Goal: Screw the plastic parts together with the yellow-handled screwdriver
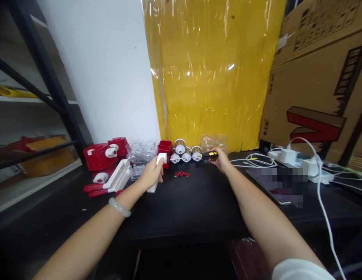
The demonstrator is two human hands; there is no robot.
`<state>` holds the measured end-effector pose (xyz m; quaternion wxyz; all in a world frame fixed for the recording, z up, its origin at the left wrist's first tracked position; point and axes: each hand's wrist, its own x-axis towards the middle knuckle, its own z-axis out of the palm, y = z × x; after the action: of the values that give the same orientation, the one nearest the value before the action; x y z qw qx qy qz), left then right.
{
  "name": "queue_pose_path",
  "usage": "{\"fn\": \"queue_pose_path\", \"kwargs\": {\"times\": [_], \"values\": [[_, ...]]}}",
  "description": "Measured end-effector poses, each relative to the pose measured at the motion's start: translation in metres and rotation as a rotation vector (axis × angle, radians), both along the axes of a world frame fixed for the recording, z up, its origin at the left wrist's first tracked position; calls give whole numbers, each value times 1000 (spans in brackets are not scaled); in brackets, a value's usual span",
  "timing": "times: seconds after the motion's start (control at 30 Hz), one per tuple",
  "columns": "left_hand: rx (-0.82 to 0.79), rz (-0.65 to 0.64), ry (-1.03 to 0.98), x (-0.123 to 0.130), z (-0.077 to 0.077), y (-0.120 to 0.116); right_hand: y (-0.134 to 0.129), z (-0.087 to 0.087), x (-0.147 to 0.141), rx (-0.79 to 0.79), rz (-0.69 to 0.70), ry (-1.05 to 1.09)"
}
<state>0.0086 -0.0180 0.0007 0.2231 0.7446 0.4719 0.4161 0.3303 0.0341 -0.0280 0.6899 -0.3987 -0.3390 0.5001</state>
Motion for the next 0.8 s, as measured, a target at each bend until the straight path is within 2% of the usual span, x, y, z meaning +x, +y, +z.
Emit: {"fn": "queue_pose_path", "kwargs": {"times": [0.1,0.2,0.4,0.5,0.7,0.8], "values": [[5,0,-11,0,0,0,3,-6,-1,-15,-32,-127],[7,1,-12,0,1,1,4,-8,-4,36,-47,-186],[13,-13,31,-1,2,-1,-1,4,-6,29,-77,62],[20,-20,56,-1,2,-1,-4,8,-3,58,-35,135],[21,-30,44,-3,1,1,-3,3,-2,36,-42,-106],[26,-41,53,-2,1,1,-2,2,-4,55,-73,-99]]}}
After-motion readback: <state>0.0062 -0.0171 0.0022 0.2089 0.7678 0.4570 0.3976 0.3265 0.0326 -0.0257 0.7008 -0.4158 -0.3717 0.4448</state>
